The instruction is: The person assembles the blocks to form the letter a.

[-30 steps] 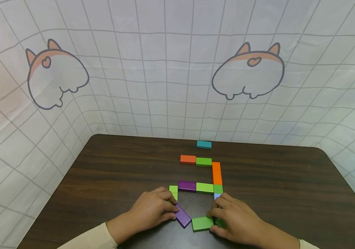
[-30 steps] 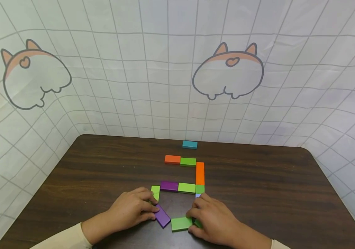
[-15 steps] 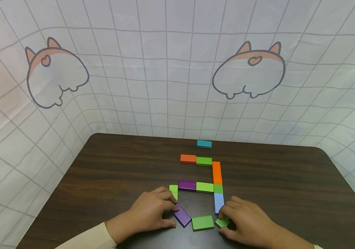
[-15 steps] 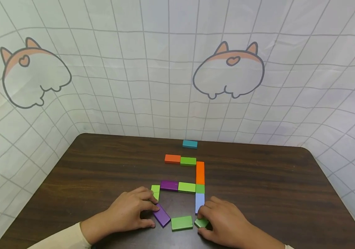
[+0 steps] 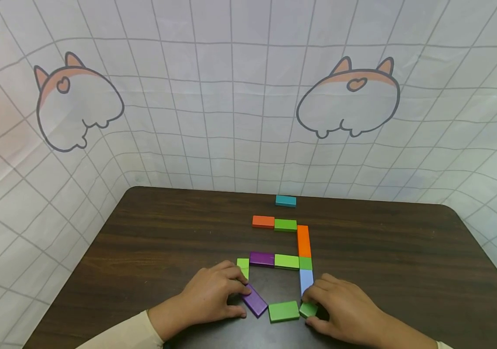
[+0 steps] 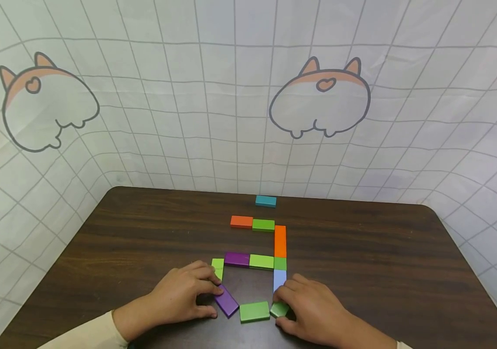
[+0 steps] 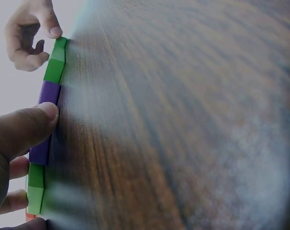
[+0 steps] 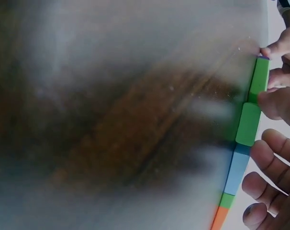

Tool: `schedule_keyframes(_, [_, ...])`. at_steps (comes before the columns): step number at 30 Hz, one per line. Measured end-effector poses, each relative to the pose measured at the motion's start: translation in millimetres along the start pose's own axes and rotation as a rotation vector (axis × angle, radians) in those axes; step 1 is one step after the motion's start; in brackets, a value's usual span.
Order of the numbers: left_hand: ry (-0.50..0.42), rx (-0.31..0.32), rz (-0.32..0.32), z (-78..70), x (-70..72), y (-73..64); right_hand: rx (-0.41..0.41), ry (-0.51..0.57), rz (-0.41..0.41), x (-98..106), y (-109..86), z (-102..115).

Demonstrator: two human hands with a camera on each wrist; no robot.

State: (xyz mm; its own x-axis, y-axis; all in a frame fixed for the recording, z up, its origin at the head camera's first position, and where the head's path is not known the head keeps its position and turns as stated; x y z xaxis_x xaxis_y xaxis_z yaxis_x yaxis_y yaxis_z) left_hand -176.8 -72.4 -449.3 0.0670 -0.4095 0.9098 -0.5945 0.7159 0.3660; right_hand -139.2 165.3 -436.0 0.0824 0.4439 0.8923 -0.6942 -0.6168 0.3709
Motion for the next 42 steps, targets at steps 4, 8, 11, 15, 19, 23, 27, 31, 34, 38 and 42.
schedule_keyframes(4, [-0.002,0.002,0.004,-0.3,0.6,-0.1,-0.023,0.013,-0.021,5,3.8,-3])
schedule_keyframes(8, [-0.002,0.003,0.005,-0.5,0.9,-0.2,-0.054,-0.019,-0.074,16,14.0,-12])
schedule_keyframes(11, [-0.004,0.004,0.01,-0.4,0.6,-0.3,-0.081,-0.056,-0.099,24,24.8,-24])
schedule_keyframes(15, [-0.01,0.003,0.016,0.1,0.8,-1.1,-0.12,-0.123,-0.108,31,41.9,-44])
schedule_keyframes(19, [-0.008,-0.004,0.014,0.6,1.2,-2.0,-0.165,-0.181,-0.114,35,60.4,-67])
schedule_keyframes(23, [0.0,-0.015,0.01,0.2,1.4,-2.4,-0.225,-0.212,-0.102,34,77.6,-92])
schedule_keyframes(27, [0.004,-0.015,0.011,0.2,1.8,-3.1,-0.282,-0.213,-0.073,30,92.9,-113])
schedule_keyframes(31, [-0.003,-0.012,0.018,-0.6,1.1,-3.0,-0.323,-0.193,-0.03,23,102.7,-128])
schedule_keyframes(34, [-0.002,-0.012,0.018,-0.7,0.9,-3.1,-0.351,-0.173,0.011,16,109.2,-137])
schedule_keyframes(38, [0.002,-0.014,0.013,-0.4,0.8,-3.1,-0.385,-0.148,0.056,8,117.8,-148])
schedule_keyframes(42, [-0.002,-0.017,0.007,-0.2,1.2,-3.1,-0.395,-0.132,0.091,2,125.3,-156])
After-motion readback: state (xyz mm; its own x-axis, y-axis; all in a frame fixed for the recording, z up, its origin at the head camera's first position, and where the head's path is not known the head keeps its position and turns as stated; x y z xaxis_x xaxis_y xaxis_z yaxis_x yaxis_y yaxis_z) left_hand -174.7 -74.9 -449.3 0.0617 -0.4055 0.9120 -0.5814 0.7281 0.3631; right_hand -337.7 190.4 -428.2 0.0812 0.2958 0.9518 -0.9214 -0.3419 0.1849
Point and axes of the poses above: each hand's wrist, its own y-axis towards the middle knuckle, its own x-axis out of the back of the hand, z = x × y, the point moved 7 cm from there along y, towards the middle knuckle, and after that the axes turned 10 degrees about -z, right-handed, at the moved point
